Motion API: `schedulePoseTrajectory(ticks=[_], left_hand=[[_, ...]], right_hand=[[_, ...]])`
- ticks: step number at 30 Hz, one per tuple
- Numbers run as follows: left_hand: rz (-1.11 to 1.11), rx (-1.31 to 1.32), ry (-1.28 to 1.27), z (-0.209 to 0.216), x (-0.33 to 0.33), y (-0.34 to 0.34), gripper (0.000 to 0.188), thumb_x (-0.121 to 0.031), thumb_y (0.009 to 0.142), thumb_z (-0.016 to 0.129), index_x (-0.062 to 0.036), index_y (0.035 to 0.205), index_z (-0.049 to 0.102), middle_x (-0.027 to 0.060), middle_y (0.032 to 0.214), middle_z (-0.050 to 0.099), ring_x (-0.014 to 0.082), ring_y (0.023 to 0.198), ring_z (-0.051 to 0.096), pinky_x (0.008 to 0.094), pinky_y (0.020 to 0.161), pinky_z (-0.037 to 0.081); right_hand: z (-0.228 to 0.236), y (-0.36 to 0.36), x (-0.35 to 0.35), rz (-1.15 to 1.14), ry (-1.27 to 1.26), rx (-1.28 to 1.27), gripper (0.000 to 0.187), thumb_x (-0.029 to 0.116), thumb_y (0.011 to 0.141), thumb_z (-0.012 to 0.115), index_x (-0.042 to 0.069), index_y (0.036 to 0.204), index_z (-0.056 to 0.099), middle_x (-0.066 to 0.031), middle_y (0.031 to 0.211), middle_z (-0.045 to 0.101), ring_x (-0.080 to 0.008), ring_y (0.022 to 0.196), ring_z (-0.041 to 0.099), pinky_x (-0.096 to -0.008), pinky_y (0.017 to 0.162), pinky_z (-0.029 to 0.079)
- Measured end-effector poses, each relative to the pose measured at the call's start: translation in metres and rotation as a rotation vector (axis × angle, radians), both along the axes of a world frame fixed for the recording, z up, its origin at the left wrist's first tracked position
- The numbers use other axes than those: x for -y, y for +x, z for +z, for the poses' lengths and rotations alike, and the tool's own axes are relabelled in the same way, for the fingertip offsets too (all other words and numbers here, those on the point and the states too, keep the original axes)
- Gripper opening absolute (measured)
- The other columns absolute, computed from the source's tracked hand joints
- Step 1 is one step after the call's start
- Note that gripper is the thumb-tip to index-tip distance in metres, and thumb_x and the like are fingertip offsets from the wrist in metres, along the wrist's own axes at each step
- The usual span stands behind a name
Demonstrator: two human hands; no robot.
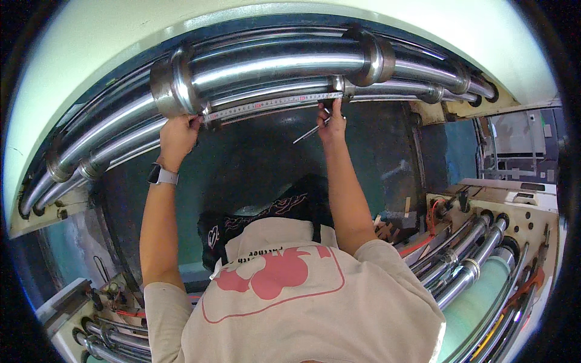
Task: The person uses a tape measure to measure the distance between metal rollers on a large industrial machine. They repeatedly extend the tape measure, align it with the rollers, and mark positions with a pen. The person moves around the machine to measure different sections.
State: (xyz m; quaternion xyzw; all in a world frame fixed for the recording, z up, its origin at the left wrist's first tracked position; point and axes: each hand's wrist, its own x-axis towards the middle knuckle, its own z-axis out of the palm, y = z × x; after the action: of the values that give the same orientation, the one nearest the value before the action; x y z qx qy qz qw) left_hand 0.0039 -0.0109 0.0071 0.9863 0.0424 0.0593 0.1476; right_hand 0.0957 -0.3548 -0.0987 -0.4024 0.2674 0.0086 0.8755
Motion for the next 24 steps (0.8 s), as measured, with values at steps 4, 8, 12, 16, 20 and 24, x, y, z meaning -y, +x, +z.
schedulePoseTrajectory(ticks=[4,8,12,16,20,24], left_hand=[[0.010,-0.021,-0.008,0.001,0.001,0.000,0.020,-0.028,0.078,0.055,-0.0115,0.082,0.066,0.0144,0.075,0.061,0.0319,0.072,0.058,0.0402,0.062,0.046],[0.020,-0.025,0.015,0.001,0.001,-0.002,0.021,-0.029,0.078,0.055,-0.0116,0.082,0.066,0.0142,0.076,0.061,0.0317,0.073,0.058,0.0406,0.063,0.046],[0.003,0.015,0.025,0.000,0.000,-0.002,0.021,-0.030,0.079,0.055,-0.0117,0.083,0.066,0.0135,0.077,0.061,0.0317,0.074,0.058,0.0403,0.064,0.046],[0.039,-0.049,0.027,0.003,0.002,-0.001,0.022,-0.030,0.079,0.054,-0.0120,0.084,0.065,0.0133,0.079,0.062,0.0320,0.075,0.058,0.0401,0.065,0.046],[0.046,-0.070,0.029,0.005,0.003,-0.001,0.022,-0.030,0.079,0.053,-0.0131,0.087,0.065,0.0137,0.083,0.062,0.0317,0.078,0.058,0.0402,0.068,0.045],[0.056,-0.081,0.016,-0.002,-0.001,0.002,0.023,-0.031,0.079,0.053,-0.0138,0.089,0.065,0.0135,0.084,0.062,0.0314,0.081,0.057,0.0399,0.070,0.044]], right_hand=[[0.005,-0.002,-0.001,-0.001,-0.008,-0.001,0.037,0.042,0.076,0.062,0.008,0.084,0.051,-0.0068,0.071,0.058,-0.0101,0.048,0.045,-0.0214,0.036,0.029],[0.011,-0.002,-0.002,-0.002,-0.044,-0.007,0.035,0.040,0.077,0.062,0.008,0.082,0.050,-0.0064,0.071,0.059,-0.0101,0.046,0.045,-0.0217,0.036,0.030],[0.005,-0.001,0.002,0.039,-0.041,0.027,0.035,0.040,0.078,0.061,0.008,0.082,0.049,-0.0064,0.069,0.059,-0.0097,0.047,0.045,-0.0213,0.037,0.030],[0.000,0.001,0.005,0.060,-0.038,0.026,0.037,0.043,0.077,0.061,0.008,0.083,0.050,-0.0062,0.070,0.059,-0.0094,0.047,0.045,-0.0209,0.037,0.029],[-0.003,0.000,0.002,0.034,-0.066,0.015,0.039,0.045,0.076,0.061,0.008,0.083,0.049,-0.0048,0.071,0.058,-0.0092,0.047,0.045,-0.0208,0.037,0.028],[-0.006,-0.002,0.005,0.099,-0.038,0.074,0.040,0.046,0.075,0.061,0.009,0.081,0.048,-0.0034,0.070,0.058,-0.0095,0.047,0.046,-0.0213,0.036,0.030]])
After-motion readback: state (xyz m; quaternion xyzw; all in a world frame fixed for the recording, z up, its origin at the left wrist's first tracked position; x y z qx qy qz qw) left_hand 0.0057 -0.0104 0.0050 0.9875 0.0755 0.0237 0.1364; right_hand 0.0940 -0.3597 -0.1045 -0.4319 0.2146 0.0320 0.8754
